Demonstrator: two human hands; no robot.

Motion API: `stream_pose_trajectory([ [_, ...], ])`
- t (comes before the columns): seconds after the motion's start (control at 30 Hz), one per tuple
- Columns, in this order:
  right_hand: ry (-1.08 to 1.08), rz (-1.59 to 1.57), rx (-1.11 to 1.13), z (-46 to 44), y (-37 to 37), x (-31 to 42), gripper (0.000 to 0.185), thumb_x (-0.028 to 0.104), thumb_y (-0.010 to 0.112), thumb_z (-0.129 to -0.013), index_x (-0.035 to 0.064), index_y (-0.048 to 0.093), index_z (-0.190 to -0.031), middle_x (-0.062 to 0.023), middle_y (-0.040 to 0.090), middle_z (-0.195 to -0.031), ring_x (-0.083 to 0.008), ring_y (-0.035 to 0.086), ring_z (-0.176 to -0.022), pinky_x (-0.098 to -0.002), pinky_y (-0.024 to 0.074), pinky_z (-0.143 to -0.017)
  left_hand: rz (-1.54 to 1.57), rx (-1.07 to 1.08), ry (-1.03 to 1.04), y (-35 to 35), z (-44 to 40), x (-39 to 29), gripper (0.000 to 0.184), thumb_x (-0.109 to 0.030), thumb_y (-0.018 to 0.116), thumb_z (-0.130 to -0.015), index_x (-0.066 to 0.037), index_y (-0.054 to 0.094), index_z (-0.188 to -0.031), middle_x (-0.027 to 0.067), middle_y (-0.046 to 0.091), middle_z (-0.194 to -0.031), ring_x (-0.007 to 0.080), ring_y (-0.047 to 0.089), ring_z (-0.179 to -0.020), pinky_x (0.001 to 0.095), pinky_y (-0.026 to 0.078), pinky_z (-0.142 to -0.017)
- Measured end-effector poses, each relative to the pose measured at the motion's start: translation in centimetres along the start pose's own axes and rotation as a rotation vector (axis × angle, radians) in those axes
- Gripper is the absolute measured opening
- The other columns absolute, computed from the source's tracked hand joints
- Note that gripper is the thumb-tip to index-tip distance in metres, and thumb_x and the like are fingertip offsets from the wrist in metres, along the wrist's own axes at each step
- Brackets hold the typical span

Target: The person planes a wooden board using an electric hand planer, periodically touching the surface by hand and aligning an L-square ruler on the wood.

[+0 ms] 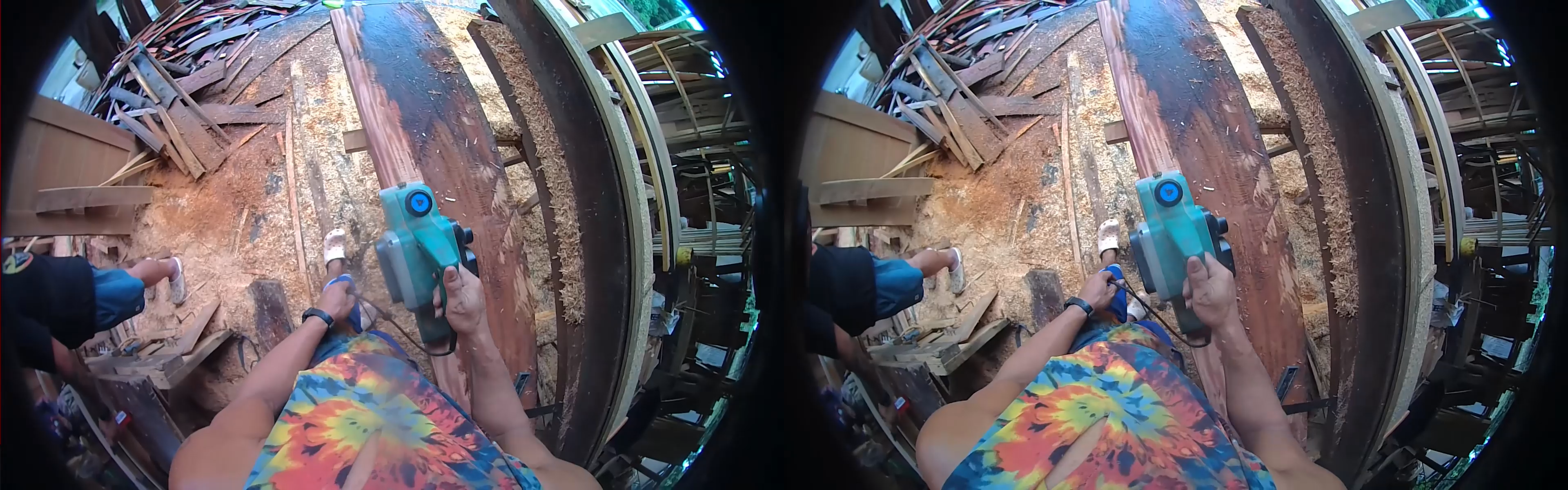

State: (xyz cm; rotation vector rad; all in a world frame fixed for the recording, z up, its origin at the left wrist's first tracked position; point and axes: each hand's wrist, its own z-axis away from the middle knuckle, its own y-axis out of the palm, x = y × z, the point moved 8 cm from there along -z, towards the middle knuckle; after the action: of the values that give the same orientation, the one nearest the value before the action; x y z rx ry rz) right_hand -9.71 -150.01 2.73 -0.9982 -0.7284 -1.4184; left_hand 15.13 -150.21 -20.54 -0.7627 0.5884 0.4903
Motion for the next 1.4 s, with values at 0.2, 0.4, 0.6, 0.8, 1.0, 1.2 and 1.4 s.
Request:
stream_pose_trajectory([
  [0.2, -0.047, 0.045, -0.009, -13.0, 3.7, 7.3, 0.065, 0.066, 0.046, -0.100, 0.0019, 0.057, -0.093, -0.0030, 0.054, -0.059, -0.0102, 0.051, -0.043, -0.0268, 0.0406, -0.041, 0.103, -0.166, -0.047, -4.2, -3.5, 3.9, 0.027, -0.025, 0.063, -0.091, -0.001, 0.071, -0.101, 0.0286, 0.069, -0.095, 0.0437, 0.068, -0.094, 0.0481, 0.052, -0.084],
  [0.4, -0.114, 0.043, -0.018, -27.8, 7.8, 15.2, 0.066, 0.064, 0.049, -0.100, -0.0011, 0.060, -0.091, -0.0043, 0.053, -0.057, -0.0121, 0.052, -0.043, -0.0289, 0.0427, -0.040, 0.162, -0.181, -0.140, -7.8, -6.9, 5.5, 0.030, -0.029, 0.066, -0.092, 0.000, 0.070, -0.101, 0.0265, 0.070, -0.089, 0.0416, 0.069, -0.086, 0.0486, 0.051, -0.077],
  [0.6, -0.171, 0.073, -0.005, -40.8, 11.7, 23.4, 0.070, 0.068, 0.053, -0.096, -0.0006, 0.062, -0.085, -0.0060, 0.057, -0.060, -0.0154, 0.055, -0.046, -0.0330, 0.0479, -0.043, 0.236, -0.121, -0.155, -11.8, -9.5, 2.5, 0.045, -0.043, 0.064, -0.092, -0.001, 0.073, -0.103, 0.0228, 0.072, -0.088, 0.0334, 0.070, -0.086, 0.0417, 0.053, -0.076],
  [0.8, -0.307, 0.095, 0.001, -43.8, 12.2, 24.4, 0.052, 0.052, 0.069, -0.094, 0.0001, 0.066, -0.093, -0.0045, 0.061, -0.064, -0.0119, 0.056, -0.047, -0.0297, 0.0454, -0.042, 0.038, -0.058, -0.053, -15.0, -12.4, 2.8, 0.045, -0.045, 0.061, -0.095, -0.003, 0.076, -0.086, 0.0129, 0.073, -0.078, 0.0233, 0.070, -0.074, 0.0384, 0.053, -0.071],
  [1.0, -0.405, -0.036, -0.109, -25.0, 6.9, 17.4, 0.032, 0.020, 0.082, -0.082, -0.0009, 0.071, -0.103, -0.0086, 0.074, -0.086, -0.0122, 0.067, -0.076, -0.0307, 0.0554, -0.069, -0.038, 0.107, -0.169, -17.0, -12.4, 4.2, 0.043, -0.039, 0.057, -0.097, 0.000, 0.074, -0.105, 0.0253, 0.072, -0.093, 0.0418, 0.069, -0.094, 0.0481, 0.052, -0.086],
  [1.2, -0.210, -0.100, -0.390, -3.2, 1.4, 5.0, 0.033, 0.015, 0.082, -0.080, 0.0004, 0.070, -0.107, 0.0008, 0.064, -0.072, -0.0083, 0.056, -0.064, -0.0268, 0.0465, -0.061, -0.387, -0.041, 0.571, -17.1, -9.6, -5.0, 0.047, -0.033, 0.063, -0.096, 0.001, 0.059, -0.127, 0.0270, 0.059, -0.128, 0.0433, 0.056, -0.119, 0.0490, 0.046, -0.098],
  [1.4, -0.056, -0.199, -0.919, 23.1, 2.3, -4.6, 0.052, 0.023, 0.084, -0.079, -0.0009, 0.066, -0.121, -0.0060, 0.070, -0.093, -0.0129, 0.063, -0.084, -0.0309, 0.0510, -0.078, -0.589, 0.036, 1.219, -8.4, -0.5, -14.5, 0.061, -0.033, 0.064, -0.095, -0.001, 0.044, -0.143, 0.0274, 0.040, -0.152, 0.0466, 0.040, -0.138, 0.0562, 0.037, -0.111],
])
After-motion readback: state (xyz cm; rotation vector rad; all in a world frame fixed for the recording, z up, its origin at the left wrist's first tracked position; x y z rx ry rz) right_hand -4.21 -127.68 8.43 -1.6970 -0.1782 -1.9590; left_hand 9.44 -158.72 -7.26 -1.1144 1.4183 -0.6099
